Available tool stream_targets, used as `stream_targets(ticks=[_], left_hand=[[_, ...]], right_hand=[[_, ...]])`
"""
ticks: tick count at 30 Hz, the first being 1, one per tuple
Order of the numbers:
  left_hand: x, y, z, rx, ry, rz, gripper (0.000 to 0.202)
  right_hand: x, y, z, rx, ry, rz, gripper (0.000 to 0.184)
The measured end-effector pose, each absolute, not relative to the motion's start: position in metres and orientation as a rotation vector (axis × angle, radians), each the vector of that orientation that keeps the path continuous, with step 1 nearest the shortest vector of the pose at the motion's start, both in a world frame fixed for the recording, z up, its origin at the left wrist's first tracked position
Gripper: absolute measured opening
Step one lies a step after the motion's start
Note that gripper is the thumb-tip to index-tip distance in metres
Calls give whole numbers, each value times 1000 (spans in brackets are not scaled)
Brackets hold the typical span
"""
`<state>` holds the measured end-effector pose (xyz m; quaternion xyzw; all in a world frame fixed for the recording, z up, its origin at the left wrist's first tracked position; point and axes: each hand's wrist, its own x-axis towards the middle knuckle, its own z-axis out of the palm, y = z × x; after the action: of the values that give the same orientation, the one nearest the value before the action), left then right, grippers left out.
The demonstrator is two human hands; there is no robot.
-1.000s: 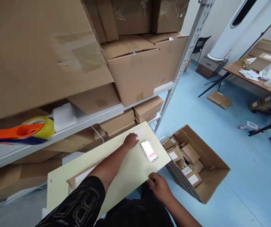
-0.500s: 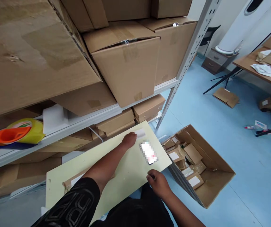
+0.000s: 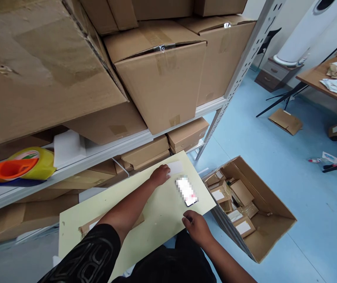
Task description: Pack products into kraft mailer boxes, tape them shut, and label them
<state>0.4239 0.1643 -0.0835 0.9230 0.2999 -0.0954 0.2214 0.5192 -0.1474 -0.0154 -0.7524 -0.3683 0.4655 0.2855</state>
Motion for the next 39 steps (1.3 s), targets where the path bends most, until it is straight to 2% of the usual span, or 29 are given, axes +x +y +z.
stream_targets(ticks=[3, 9, 19, 26, 31, 35, 39], left_hand=[[426, 166, -88, 2565, 798, -287, 15], [431, 166, -87, 2556, 811, -322, 24], [432, 162, -74, 2427, 1011, -96, 9], [434, 164, -56, 2480, 1096, 193, 21], [456, 164, -62, 2199, 1406, 326, 59], [474, 154, -75, 1928, 1352, 256, 55], [484, 140, -85, 2049, 1114, 182, 46]], right_hand=[[519, -145, -15, -2015, -986, 1242, 30], [520, -142, -15, -2019, -966, 1234, 30], [518, -141, -15, -2019, -968, 1223, 32], [525, -130, -18, -2009, -956, 1206, 35], [537, -119, -17, -2009, -947, 1167, 36], [566, -93, -19, -2019, -887, 1053, 38], [608, -31, -16, -2050, -857, 822, 49]])
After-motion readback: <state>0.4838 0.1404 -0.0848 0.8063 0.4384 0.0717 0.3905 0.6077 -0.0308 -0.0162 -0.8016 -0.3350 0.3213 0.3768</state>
